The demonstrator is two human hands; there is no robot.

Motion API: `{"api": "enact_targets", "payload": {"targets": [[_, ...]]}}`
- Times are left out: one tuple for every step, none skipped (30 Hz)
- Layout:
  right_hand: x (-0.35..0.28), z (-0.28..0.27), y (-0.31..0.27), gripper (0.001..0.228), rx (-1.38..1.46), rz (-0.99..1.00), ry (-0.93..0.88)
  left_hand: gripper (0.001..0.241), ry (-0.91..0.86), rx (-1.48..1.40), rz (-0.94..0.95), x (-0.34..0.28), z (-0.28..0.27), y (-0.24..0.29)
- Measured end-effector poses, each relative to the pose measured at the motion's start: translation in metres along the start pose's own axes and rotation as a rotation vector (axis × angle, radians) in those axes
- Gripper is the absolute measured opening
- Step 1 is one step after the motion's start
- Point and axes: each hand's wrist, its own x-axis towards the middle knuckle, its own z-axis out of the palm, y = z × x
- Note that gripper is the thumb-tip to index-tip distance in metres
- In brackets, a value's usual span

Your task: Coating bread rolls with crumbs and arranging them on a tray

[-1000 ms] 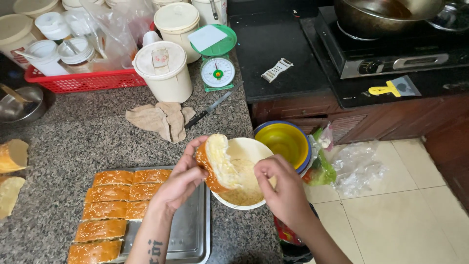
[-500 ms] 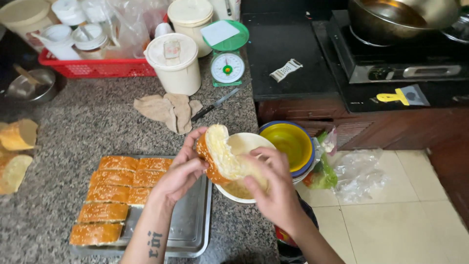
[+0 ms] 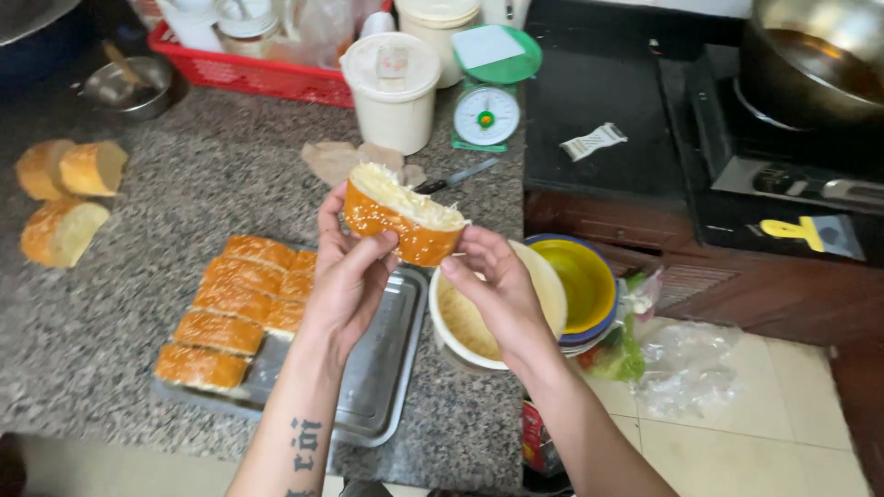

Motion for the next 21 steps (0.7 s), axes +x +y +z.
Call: {"api": "enact_targets", "payload": {"targets": [[0.001,0.007,0.004,0.061,0.003,0.005,-0.011,0.075,0.01,0.003,0.006,-0.003,-0.002,0.005],[0.002,0.014,0.008,0.058,0.001,0.016,0.009,0.074,0.032,0.014,0.012,-0.006,-0.005,0.01],[0.003,0.022,0.012,0.054,-0.001,0.023,0.032,0.074,0.049,0.024,0.017,-0.008,-0.008,0.016],[0.001,0.033,0.014,0.054,0.002,0.023,0.026,0.074,0.053,0.026,0.022,-0.011,-0.017,0.02],[-0.001,0.043,0.016,0.054,-0.008,0.035,0.031,0.076,0.07,0.069,0.028,-0.012,-0.025,0.023],[-0.002,0.053,0.017,0.054,-0.018,0.047,0.036,0.078,0.088,0.111,0.033,-0.013,-0.033,0.027],[-0.004,0.064,0.015,0.054,-0.016,0.05,0.036,0.078,0.09,0.114,0.031,-0.013,-0.046,0.03],[-0.006,0.076,0.013,0.053,-0.025,0.09,0.027,0.077,0.116,0.18,0.016,-0.014,-0.058,0.033],[-0.007,0.088,0.011,0.051,-0.033,0.129,0.02,0.077,0.141,0.247,0.001,-0.013,-0.07,0.036],[-0.008,0.098,0.013,0.051,-0.03,0.131,0.022,0.077,0.141,0.251,-0.001,-0.015,-0.075,0.047],[-0.011,0.109,0.015,0.051,-0.045,0.147,0.017,0.074,0.128,0.297,-0.007,-0.017,-0.081,0.057],[-0.013,0.119,0.018,0.052,-0.059,0.163,0.013,0.072,0.115,0.343,-0.013,-0.02,-0.088,0.066],[-0.016,0.126,0.02,0.052,-0.056,0.171,0.018,0.072,0.116,0.347,-0.022,-0.025,-0.093,0.077],[-0.019,0.132,0.023,0.049,-0.061,0.189,0.033,0.071,0.105,0.44,-0.08,-0.029,-0.097,0.088],[-0.02,0.139,0.025,0.047,-0.066,0.205,0.046,0.071,0.091,0.534,-0.134,-0.033,-0.102,0.099],[-0.022,0.145,0.029,0.047,-0.062,0.209,0.05,0.071,0.09,0.538,-0.14,-0.034,-0.121,0.1],[-0.023,0.15,0.033,0.047,-0.086,0.222,0.056,0.075,0.062,0.595,-0.189,-0.034,-0.141,0.1],[-0.025,0.155,0.037,0.046,-0.11,0.235,0.062,0.078,0.034,0.652,-0.239,-0.035,-0.16,0.1],[-0.028,0.16,0.044,0.046,-0.108,0.241,0.061,0.078,0.038,0.654,-0.244,-0.042,-0.161,0.111],[-0.033,0.163,0.051,0.045,-0.118,0.257,0.047,0.081,0.02,0.681,-0.295,-0.049,-0.162,0.121],[-0.038,0.165,0.057,0.044,-0.131,0.278,0.031,0.083,0.004,0.704,-0.35,-0.058,-0.162,0.129]]}}
